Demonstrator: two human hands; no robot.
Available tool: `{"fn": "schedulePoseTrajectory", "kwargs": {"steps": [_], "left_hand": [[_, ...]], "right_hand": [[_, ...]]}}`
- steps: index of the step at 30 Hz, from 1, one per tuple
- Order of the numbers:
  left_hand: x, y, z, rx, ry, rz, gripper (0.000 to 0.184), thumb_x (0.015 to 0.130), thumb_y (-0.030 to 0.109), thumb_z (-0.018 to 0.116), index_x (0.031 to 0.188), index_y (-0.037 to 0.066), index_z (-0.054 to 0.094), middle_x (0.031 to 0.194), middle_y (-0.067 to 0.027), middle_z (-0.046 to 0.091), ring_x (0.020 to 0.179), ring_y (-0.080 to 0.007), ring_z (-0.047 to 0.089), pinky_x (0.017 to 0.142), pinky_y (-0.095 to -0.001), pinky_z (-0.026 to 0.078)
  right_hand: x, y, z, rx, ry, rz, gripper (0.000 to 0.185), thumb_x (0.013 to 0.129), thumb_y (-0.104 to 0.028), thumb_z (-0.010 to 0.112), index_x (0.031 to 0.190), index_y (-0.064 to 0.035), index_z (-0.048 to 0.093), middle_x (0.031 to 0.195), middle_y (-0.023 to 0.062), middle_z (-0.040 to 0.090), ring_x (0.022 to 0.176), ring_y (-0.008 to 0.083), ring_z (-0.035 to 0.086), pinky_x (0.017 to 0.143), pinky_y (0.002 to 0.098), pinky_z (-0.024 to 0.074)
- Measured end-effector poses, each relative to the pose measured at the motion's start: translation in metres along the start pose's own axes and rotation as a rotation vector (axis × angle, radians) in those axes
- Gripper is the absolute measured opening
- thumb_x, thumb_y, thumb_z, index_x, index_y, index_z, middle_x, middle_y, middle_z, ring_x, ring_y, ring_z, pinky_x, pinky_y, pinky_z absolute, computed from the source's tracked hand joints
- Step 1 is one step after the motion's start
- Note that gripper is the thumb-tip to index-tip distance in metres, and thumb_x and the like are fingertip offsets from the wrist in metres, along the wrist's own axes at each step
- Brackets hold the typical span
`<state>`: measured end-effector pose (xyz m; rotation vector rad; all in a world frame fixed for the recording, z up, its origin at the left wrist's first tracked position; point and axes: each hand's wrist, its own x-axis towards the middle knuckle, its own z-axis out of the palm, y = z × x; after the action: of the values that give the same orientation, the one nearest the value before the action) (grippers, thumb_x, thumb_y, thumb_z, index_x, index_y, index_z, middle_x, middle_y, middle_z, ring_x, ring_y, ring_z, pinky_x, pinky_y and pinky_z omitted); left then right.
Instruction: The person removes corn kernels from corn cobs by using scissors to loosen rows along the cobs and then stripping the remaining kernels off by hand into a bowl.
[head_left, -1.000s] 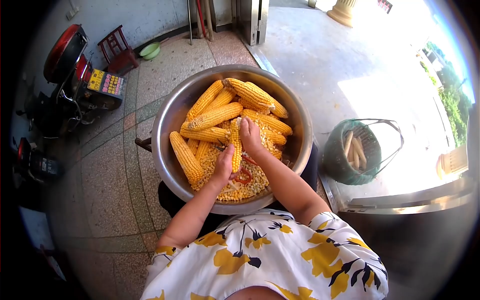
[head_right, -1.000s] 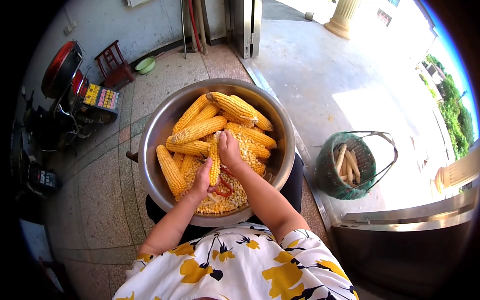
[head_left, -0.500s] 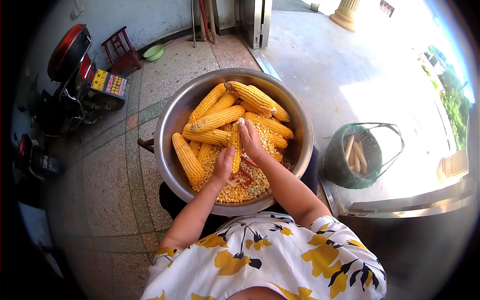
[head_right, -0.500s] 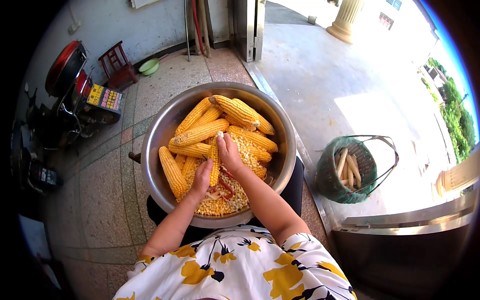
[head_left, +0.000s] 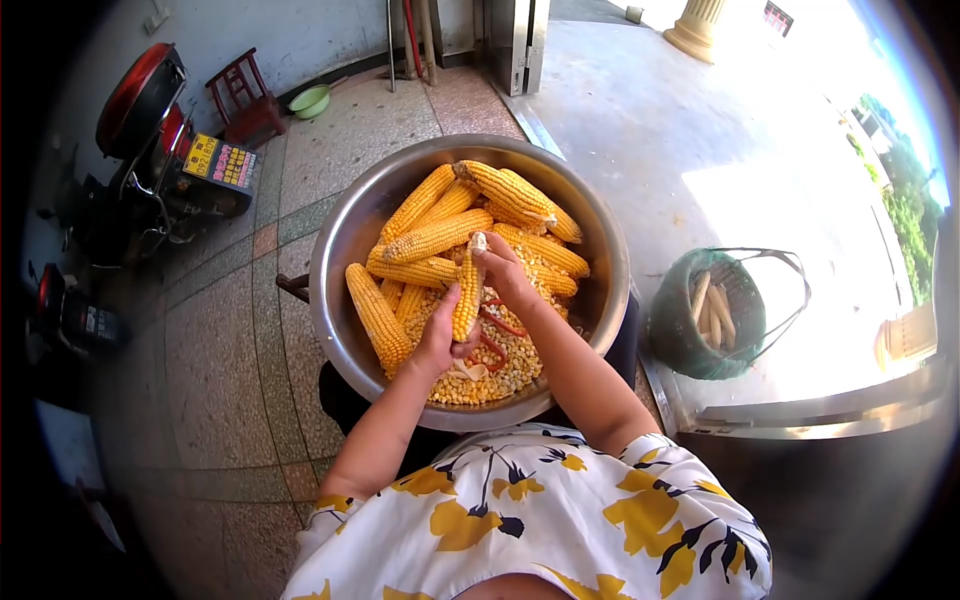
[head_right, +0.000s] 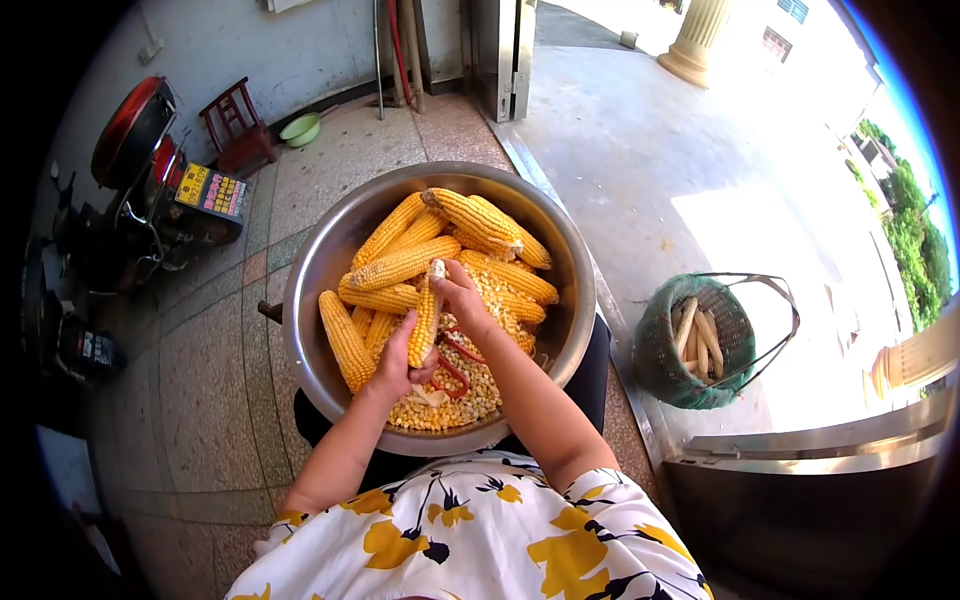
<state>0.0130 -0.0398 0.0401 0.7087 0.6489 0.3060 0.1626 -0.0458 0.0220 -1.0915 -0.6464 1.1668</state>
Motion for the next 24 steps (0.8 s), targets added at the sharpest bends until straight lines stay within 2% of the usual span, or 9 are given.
{"fn": "schedulePoseTrajectory", "kwargs": {"steps": [2,3,8,10,15,18,20,21,24], "left_hand": [[0.005,-0.007,-0.003,0.006,-0.015,0.003,0.043,0.092,0.054,0.034,0.087,0.014,0.048,0.047,-0.0017,0.043,0.029,-0.0095,0.031,0.028,-0.0227,0.022],[0.009,-0.012,-0.001,0.150,0.066,0.087,0.042,0.093,0.053,0.034,0.087,0.014,0.048,0.048,-0.0016,0.043,0.030,-0.0094,0.032,0.029,-0.0227,0.022],[0.008,-0.016,0.002,0.185,0.010,0.159,0.041,0.093,0.051,0.035,0.088,0.013,0.048,0.049,-0.0014,0.043,0.031,-0.0094,0.032,0.030,-0.0220,0.022],[0.002,-0.010,0.005,0.129,-0.007,0.153,0.042,0.093,0.052,0.035,0.088,0.013,0.048,0.048,-0.0015,0.043,0.031,-0.0095,0.032,0.030,-0.0222,0.023],[0.001,-0.007,0.000,0.007,0.010,0.129,0.045,0.091,0.056,0.034,0.086,0.014,0.048,0.045,-0.0009,0.040,0.029,-0.0084,0.028,0.029,-0.0221,0.020],[0.016,-0.015,-0.023,-0.065,-0.142,0.132,0.046,0.093,0.053,0.035,0.094,0.010,0.051,0.057,-0.0067,0.051,0.041,-0.0139,0.045,0.038,-0.0250,0.035],[0.039,-0.032,-0.025,0.609,0.353,0.779,0.049,0.094,0.049,0.036,0.107,0.003,0.051,0.082,-0.0128,0.059,0.069,-0.0222,0.058,0.062,-0.0296,0.046],[0.028,-0.027,-0.023,0.720,0.344,0.591,0.049,0.096,0.042,0.038,0.117,-0.001,0.046,0.103,-0.0168,0.058,0.093,-0.0297,0.057,0.081,-0.0340,0.043],[0.025,-0.034,-0.014,1.041,0.414,0.748,0.049,0.094,0.042,0.041,0.112,-0.002,0.047,0.088,-0.0202,0.062,0.080,-0.0340,0.061,0.069,-0.0402,0.046]], "right_hand": [[-0.002,-0.004,-0.002,0.093,0.011,0.052,0.038,0.089,-0.029,0.053,0.118,-0.0055,0.047,0.094,0.0035,0.053,0.083,0.0134,0.050,0.069,0.0286,0.0425],[0.000,-0.001,-0.007,-0.121,0.035,0.011,0.041,0.089,-0.031,0.053,0.121,-0.0048,0.046,0.097,0.0043,0.054,0.090,0.0157,0.050,0.079,0.0299,0.0415],[0.020,0.032,-0.012,-0.112,0.208,-0.223,0.032,0.094,-0.035,0.045,0.105,-0.0057,0.050,0.085,0.0054,0.054,0.080,0.0157,0.055,0.070,0.0307,0.0455],[0.008,0.003,-0.006,0.490,0.080,0.126,0.040,0.093,-0.041,0.043,0.105,-0.0035,0.051,0.088,0.0095,0.058,0.081,0.0210,0.057,0.076,0.0347,0.0468],[0.006,0.000,-0.007,0.389,-0.055,0.212,0.043,0.093,-0.040,0.040,0.113,-0.0040,0.051,0.093,0.0098,0.060,0.087,0.0234,0.057,0.080,0.0383,0.0469],[0.001,0.000,0.007,0.223,-0.049,0.206,0.040,0.093,-0.039,0.040,0.111,-0.0051,0.052,0.095,0.0100,0.060,0.088,0.0216,0.057,0.079,0.0360,0.0471],[0.001,0.007,0.013,0.264,-0.049,0.210,0.039,0.094,-0.039,0.041,0.107,-0.0043,0.053,0.090,0.0095,0.062,0.080,0.0204,0.060,0.072,0.0362,0.0496],[0.000,0.008,0.016,0.349,0.035,0.193,0.041,0.094,-0.040,0.039,0.106,-0.0037,0.053,0.087,0.0095,0.061,0.077,0.0205,0.060,0.070,0.0356,0.0499],[-0.007,0.009,0.022,0.401,0.218,0.158,0.043,0.095,-0.042,0.032,0.099,-0.0035,0.051,0.080,0.0125,0.059,0.067,0.0234,0.059,0.064,0.0369,0.0502]]}}
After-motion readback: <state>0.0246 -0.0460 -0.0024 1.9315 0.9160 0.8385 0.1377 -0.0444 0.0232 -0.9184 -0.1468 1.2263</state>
